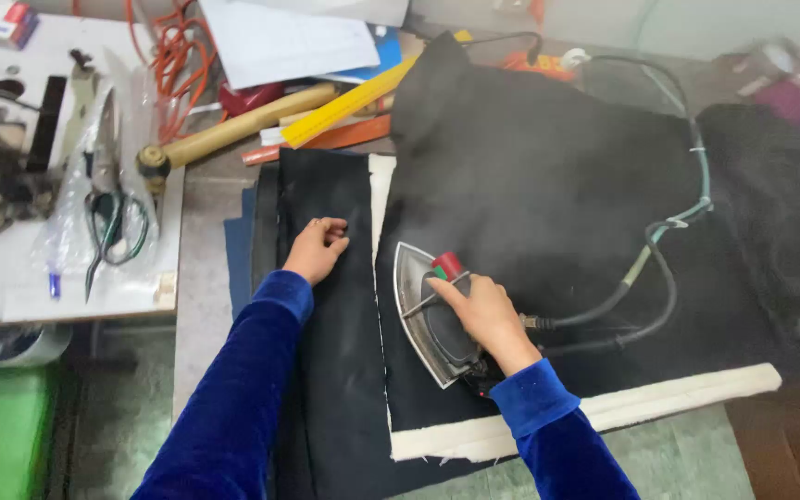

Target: Ironing a large piece of black fabric using a steam iron on a workbench

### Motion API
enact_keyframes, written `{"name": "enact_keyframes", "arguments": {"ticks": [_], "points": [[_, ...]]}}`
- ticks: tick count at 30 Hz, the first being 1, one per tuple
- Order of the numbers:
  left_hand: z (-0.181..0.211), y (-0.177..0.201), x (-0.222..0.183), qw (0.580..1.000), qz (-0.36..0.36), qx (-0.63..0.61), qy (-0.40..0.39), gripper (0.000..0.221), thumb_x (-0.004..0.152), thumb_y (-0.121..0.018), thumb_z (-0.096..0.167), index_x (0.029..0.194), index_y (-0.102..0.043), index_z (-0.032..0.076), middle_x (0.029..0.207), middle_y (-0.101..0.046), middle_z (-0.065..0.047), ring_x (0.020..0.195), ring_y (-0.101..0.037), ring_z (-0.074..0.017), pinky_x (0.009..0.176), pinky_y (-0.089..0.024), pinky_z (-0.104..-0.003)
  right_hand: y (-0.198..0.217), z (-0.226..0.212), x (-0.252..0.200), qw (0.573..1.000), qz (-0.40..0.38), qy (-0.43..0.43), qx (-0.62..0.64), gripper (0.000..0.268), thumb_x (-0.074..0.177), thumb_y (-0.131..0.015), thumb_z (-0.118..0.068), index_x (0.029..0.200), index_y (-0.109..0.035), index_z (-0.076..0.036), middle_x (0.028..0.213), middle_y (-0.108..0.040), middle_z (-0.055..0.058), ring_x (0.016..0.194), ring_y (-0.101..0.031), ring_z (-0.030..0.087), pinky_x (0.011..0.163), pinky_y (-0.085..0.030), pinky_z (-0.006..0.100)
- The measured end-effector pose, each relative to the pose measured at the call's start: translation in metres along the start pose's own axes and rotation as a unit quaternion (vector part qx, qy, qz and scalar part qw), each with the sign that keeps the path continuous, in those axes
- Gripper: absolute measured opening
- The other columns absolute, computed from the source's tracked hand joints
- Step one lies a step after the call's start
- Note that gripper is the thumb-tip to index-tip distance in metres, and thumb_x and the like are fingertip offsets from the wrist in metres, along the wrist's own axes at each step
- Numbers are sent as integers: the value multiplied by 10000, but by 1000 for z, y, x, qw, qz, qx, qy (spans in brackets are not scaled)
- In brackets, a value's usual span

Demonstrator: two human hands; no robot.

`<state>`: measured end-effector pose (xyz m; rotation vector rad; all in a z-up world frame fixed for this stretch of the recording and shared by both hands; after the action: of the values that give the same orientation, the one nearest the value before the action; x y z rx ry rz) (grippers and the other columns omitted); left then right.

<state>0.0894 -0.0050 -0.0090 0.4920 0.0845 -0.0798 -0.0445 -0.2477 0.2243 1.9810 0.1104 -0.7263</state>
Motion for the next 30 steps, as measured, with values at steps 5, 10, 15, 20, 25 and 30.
{"name": "enact_keyframes", "arguments": {"ticks": [5, 10, 15, 20, 25, 30], "points": [[-2, -7, 7, 996, -55, -63, 3, 357, 822, -698, 100, 1177, -664, 103, 974, -670, -75, 915, -679, -202, 851, -532, -359, 5, -5, 32, 998, 61, -18, -21, 785, 855, -551, -661, 1180, -629, 49, 1044, -667, 318, 1069, -633, 431, 906, -503, 540], [-6, -17, 8, 990, -90, -105, -1, 380, 814, -681, 84, 1193, -652, 93, 1000, -663, -94, 906, -684, -207, 804, -559, -334, 32, -32, 83, 992, 125, -27, 2, 761, 849, -565, -666, 1105, -677, 43, 1022, -678, 319, 1059, -631, 447, 885, -500, 533], [16, -3, -9, 985, -110, -130, -1, 401, 816, -663, 33, 1215, -615, 34, 1032, -598, -137, 928, -667, -241, 808, -568, -330, 44, -36, 131, 986, 154, -55, 26, 781, 825, -578, -718, 1035, -681, 27, 796, -700, 232, 877, -697, 383, 789, -527, 484], [27, 7, -14, 988, -110, -113, -4, 378, 837, -659, 52, 1212, -616, 34, 1030, -594, -119, 920, -674, -234, 801, -572, -328, 40, -55, 93, 990, 124, -68, 24, 728, 818, -584, -680, 1001, -685, 17, 791, -681, 235, 840, -684, 377, 767, -530, 483], [26, 7, -11, 993, -93, -77, -16, 344, 840, -672, 96, 1180, -639, 50, 995, -602, -95, 882, -684, -216, 791, -565, -341, 46, -57, 42, 993, 95, -75, -5, 720, 830, -584, -647, 1083, -675, 20, 1022, -677, 315, 1061, -637, 441, 883, -510, 509], [26, 15, -13, 997, -37, -66, -27, 291, 833, -673, 79, 1123, -663, 49, 932, -629, -115, 844, -682, -234, 765, -545, -349, 56, -6, 46, 991, 102, -86, -26, 685, 830, -586, -652, 1113, -674, -35, 1074, -681, 269, 1094, -627, 426, 910, -495, 518]]}}
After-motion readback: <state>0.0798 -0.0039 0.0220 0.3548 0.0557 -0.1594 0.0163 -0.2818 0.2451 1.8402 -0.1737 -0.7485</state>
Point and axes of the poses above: each hand's wrist, its own x-axis towards the middle knuckle, its own y-axis out of the back of the hand, z = x × y, the point moved 9 cm from there along x, towards the middle knuckle
